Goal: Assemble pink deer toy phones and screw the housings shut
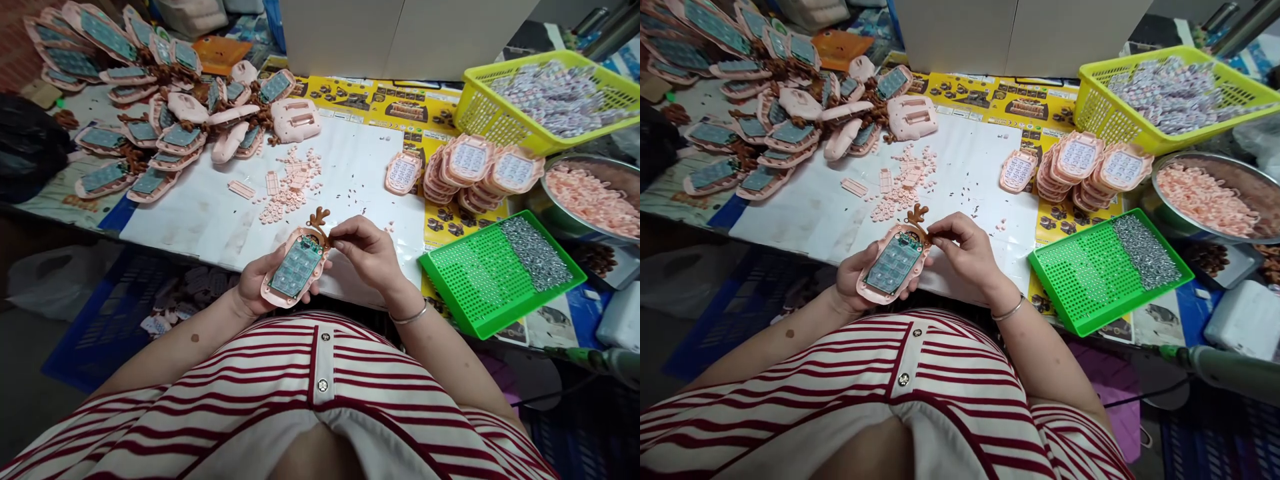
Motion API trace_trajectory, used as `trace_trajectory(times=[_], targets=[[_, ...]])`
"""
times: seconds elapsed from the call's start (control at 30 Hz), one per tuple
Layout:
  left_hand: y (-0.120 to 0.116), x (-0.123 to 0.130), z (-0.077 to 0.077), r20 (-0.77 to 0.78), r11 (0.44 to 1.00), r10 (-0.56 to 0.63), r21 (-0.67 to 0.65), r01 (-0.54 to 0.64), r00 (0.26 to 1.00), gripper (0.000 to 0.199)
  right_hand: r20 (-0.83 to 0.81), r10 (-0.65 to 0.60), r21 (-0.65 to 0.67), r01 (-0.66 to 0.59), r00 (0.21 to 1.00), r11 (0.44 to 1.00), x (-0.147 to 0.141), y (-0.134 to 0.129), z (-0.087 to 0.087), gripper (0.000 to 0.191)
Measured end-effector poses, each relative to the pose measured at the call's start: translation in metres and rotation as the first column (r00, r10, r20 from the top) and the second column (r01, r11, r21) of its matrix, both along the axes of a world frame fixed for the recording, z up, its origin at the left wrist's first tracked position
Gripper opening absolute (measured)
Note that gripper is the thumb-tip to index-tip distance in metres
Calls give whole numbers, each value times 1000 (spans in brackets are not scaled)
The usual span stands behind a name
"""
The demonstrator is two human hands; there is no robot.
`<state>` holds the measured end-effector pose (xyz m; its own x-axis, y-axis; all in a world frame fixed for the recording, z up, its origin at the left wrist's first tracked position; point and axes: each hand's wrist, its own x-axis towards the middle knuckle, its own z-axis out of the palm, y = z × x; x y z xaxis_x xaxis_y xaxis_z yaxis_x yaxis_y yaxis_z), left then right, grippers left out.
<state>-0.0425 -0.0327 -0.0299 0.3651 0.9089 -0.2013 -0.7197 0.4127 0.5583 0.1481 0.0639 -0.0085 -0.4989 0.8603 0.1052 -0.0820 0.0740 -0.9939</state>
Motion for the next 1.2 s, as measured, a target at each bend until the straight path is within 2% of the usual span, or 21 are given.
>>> trace_trajectory(times=[0.07,0.2,0.27,0.33,0.5,0.63,0.8,0.87,0.97,1.0,1.13,1.2], targets=[[1,-2,0,18,999,-34,-12,35,999,57,-1,35,10,-35,999,999,4,1,0,16],[0,-3,2,4,992,-122,-32,122,992,59,-102,126,-235,-147,987,961,7,3,0,37],[-1,-1,3,-7,986,-161,-30,161,987,61,-135,96,-318,-135,986,938,6,3,1,45],[-2,1,3,-13,979,-202,-29,202,979,63,-115,67,-346,-103,991,933,4,3,2,42],[-4,4,1,20,968,-247,-35,248,969,66,-91,108,-332,-132,990,934,4,2,6,28],[-5,5,-1,51,958,-277,-65,280,960,57,-97,113,-325,-138,989,936,8,2,5,27],[-4,7,-4,39,959,-272,-75,274,961,60,-51,172,-299,-179,984,937,10,1,3,31],[-4,8,-4,4,962,-253,-109,251,968,58,25,184,-233,-174,983,957,10,0,4,27],[-4,10,0,-72,968,-234,-115,225,970,53,167,108,-49,-101,980,994,7,-2,7,16],[-4,10,1,-85,969,-234,-106,225,968,54,172,97,-39,-92,980,995,6,-3,7,16],[-4,9,3,-52,971,-234,-70,230,971,70,34,196,-253,-181,980,950,3,-3,8,31],[-2,10,3,-33,970,-242,-23,241,970,74,61,191,-223,-174,980,959,6,4,12,39]])
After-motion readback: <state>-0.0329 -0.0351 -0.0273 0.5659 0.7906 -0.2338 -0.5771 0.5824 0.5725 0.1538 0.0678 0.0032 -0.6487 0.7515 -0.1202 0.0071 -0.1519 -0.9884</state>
